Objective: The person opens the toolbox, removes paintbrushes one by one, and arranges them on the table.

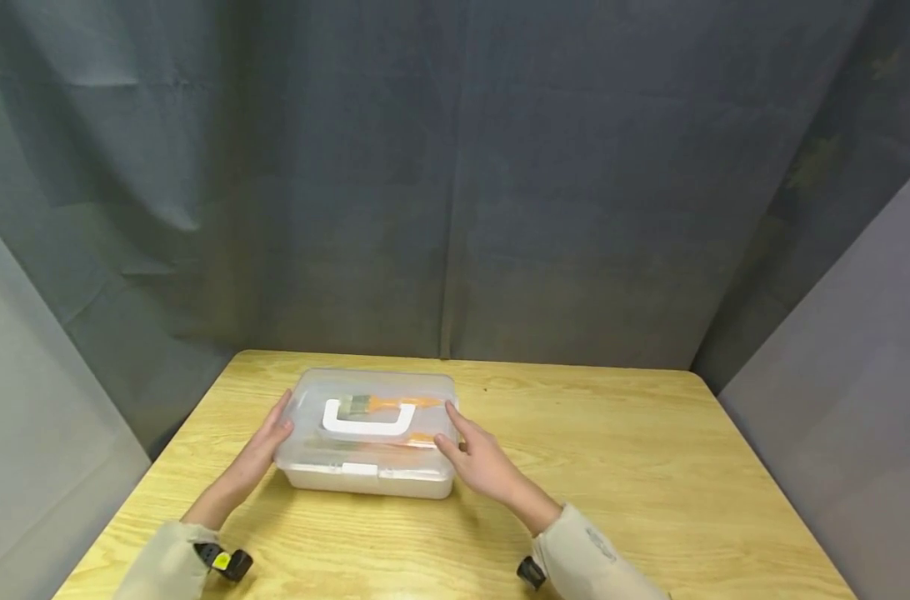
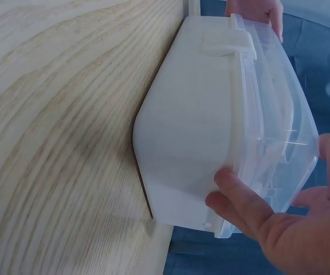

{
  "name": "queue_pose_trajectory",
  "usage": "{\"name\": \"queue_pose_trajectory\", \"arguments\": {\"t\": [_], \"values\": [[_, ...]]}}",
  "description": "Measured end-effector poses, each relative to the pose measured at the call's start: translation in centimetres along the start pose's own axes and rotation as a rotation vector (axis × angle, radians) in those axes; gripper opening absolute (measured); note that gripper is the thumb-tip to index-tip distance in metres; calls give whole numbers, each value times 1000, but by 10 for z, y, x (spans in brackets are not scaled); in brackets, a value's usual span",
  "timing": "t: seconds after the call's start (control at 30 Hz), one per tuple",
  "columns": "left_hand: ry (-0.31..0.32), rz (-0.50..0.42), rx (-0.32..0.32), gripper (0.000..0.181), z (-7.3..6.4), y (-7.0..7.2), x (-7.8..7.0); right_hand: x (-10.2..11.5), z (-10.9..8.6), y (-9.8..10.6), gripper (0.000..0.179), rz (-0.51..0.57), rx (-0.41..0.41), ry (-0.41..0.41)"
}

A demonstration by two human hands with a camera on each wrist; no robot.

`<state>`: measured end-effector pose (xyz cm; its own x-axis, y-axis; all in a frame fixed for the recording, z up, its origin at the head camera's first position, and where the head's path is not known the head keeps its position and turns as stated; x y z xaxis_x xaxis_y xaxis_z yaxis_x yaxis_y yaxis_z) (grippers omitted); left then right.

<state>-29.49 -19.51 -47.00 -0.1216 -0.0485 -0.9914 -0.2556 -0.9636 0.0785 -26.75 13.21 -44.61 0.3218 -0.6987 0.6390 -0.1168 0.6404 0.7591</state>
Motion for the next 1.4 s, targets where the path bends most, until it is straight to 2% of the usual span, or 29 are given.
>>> {"name": "queue_pose_trajectory", "arguments": {"t": [0.47, 0.73, 1.0, 1.4], "values": [[3, 10, 15, 60, -11, -17, -3, -9, -19, 6, 65, 12, 0, 23], [-27, 16, 23, 60, -16, -25, -5, -11, -27, 9, 65, 14, -7, 16], [-12, 18, 7, 60, -23, -24, -5, -5, -34, 8, 64, -8, -11, 36], [-18, 35, -2, 58, -35, -14, -8, 7, -33, -1, 63, 13, 14, 45]]}}
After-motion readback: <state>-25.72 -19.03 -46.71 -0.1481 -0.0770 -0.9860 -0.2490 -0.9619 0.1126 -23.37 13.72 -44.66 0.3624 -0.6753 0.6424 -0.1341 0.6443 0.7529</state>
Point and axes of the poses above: each hand's wrist, its own z-axis towards the middle knuckle, its own y-axis out of the back of the hand, x = y × z, the point moved 5 cm from there along z, towards the middle knuckle, and after that the axes turned 10 degrees about -z, right-handed, at the moved point
